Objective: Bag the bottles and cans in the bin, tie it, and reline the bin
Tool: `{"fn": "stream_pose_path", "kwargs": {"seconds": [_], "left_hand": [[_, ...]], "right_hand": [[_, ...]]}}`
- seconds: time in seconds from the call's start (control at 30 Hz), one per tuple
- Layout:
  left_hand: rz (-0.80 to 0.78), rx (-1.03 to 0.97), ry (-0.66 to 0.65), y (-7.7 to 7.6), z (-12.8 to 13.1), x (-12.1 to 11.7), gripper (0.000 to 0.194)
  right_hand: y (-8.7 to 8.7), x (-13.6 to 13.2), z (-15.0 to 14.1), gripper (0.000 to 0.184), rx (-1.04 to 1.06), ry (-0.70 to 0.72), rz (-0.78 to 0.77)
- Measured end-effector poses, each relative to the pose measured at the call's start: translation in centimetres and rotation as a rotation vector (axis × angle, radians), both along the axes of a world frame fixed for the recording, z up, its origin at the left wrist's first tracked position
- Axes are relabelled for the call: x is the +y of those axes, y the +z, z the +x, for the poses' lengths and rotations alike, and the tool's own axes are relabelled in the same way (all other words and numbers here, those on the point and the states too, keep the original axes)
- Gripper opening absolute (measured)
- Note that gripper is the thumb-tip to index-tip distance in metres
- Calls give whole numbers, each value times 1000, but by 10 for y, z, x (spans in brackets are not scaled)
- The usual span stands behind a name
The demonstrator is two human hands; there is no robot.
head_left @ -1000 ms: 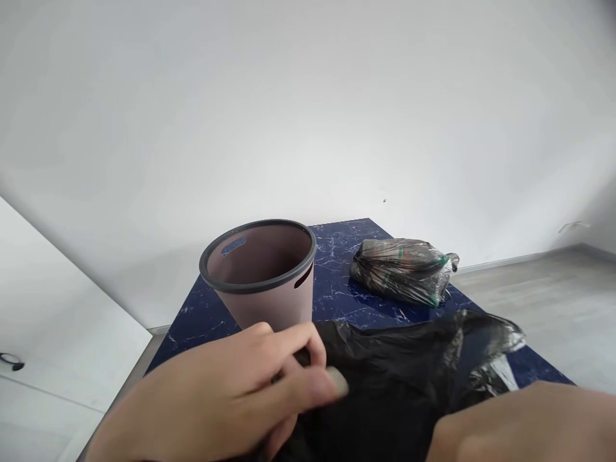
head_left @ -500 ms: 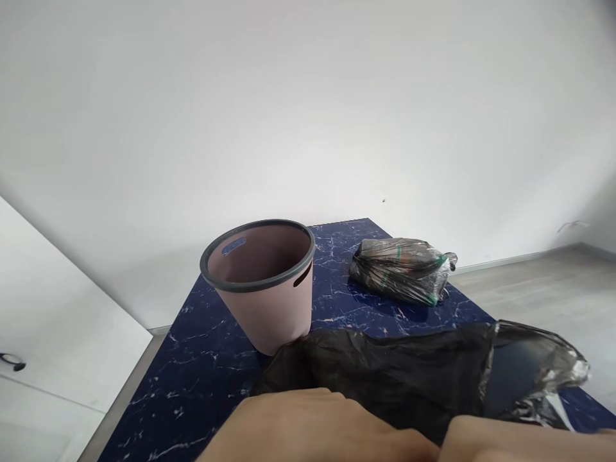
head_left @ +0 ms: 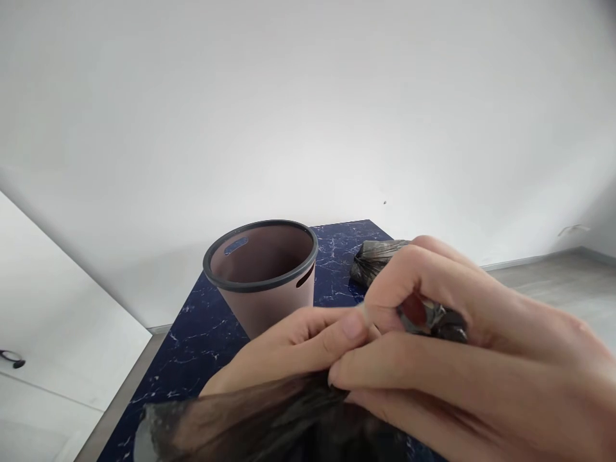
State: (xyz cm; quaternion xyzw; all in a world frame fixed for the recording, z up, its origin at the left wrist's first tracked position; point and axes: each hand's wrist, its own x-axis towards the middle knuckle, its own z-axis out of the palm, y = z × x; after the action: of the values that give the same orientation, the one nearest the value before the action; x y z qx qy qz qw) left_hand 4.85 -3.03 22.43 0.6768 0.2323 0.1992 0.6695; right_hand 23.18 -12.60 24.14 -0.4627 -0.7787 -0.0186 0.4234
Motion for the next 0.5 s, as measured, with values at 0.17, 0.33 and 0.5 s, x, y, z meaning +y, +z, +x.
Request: {"fn": "stream_pose_path", "kwargs": {"seconds": [0.17, 0.33, 0.5], "left_hand": [[-110, -71, 44, 2, 0, 10, 45], [-24, -180, 275, 8, -6, 11, 48], [106, -120, 402, 12, -16, 19, 51]], "right_hand": [[-4, 9, 0, 20, 31, 63, 238], [-8, 13, -3, 26, -46, 76, 197], [-11, 10, -1, 25, -125, 151, 89]]}}
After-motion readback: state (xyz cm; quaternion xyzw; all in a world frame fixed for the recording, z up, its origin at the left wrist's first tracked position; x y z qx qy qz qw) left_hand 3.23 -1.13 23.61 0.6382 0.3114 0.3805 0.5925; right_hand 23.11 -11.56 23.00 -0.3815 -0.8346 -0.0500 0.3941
